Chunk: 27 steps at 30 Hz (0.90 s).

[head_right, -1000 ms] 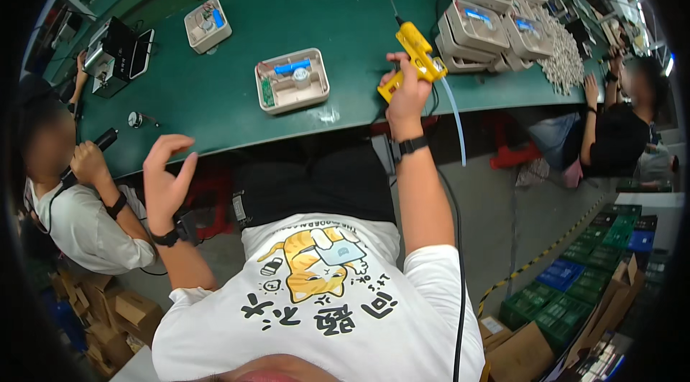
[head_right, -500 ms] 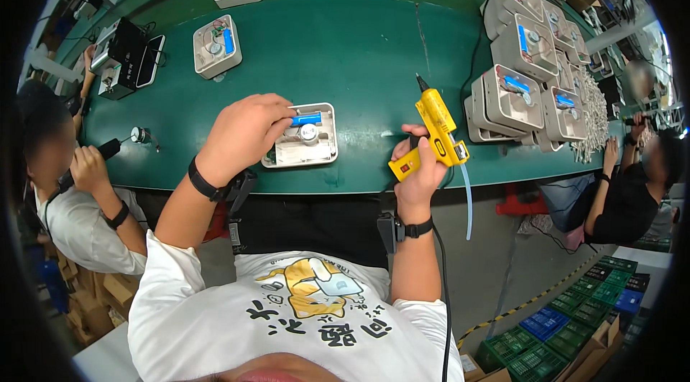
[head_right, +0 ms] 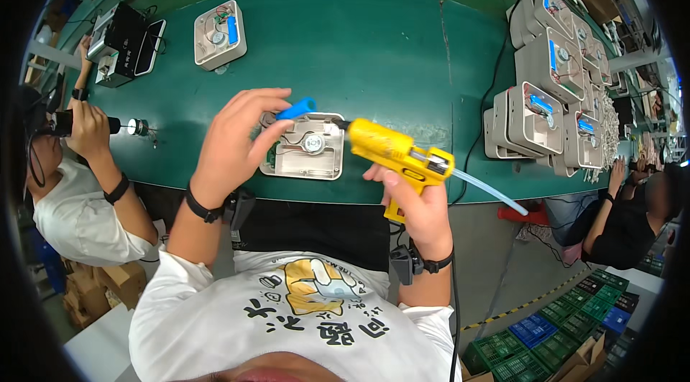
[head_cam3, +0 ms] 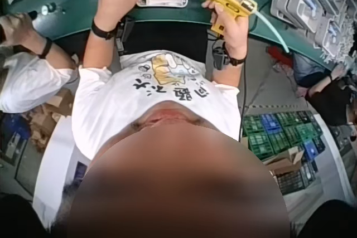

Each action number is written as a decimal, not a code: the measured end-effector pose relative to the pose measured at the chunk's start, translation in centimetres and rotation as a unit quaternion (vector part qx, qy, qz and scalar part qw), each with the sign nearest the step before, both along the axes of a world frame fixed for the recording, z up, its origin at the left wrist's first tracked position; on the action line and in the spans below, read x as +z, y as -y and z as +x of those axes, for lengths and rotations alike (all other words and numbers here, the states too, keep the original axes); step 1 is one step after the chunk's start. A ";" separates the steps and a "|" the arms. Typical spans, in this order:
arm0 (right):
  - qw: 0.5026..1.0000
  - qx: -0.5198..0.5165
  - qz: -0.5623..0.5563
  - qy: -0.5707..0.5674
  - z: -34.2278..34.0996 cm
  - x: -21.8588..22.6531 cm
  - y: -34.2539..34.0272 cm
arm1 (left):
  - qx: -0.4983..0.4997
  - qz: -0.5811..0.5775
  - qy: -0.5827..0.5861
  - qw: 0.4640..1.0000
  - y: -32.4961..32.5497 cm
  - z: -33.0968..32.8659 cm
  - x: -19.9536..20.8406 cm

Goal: Applying glue to plastic housings and inserting components on an assembly line.

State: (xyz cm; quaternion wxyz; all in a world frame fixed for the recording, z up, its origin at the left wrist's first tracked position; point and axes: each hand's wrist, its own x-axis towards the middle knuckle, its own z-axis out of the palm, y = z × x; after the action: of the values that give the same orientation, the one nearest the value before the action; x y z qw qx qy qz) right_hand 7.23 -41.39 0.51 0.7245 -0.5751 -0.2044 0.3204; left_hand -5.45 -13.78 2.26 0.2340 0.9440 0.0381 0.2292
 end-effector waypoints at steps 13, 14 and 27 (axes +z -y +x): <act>0.883 0.159 -0.317 0.308 -1.4 3.9 -8.3 | 0.052 -0.359 0.167 0.917 1.9 -1.1 -6.8; 0.874 0.171 -0.333 0.309 -1.4 4.0 -8.5 | 0.061 -0.364 0.169 0.914 1.9 -1.1 -6.8; 0.958 0.098 -0.219 0.160 0.2 2.5 -4.6 | 0.063 -0.268 0.087 0.957 0.9 -0.9 -3.4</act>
State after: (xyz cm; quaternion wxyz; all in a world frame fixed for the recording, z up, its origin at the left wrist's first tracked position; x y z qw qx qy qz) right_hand 7.47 -36.82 2.98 0.5038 -0.7405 -0.2977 0.3306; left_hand -6.33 -14.68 -1.16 0.4663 0.8187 0.1369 0.3058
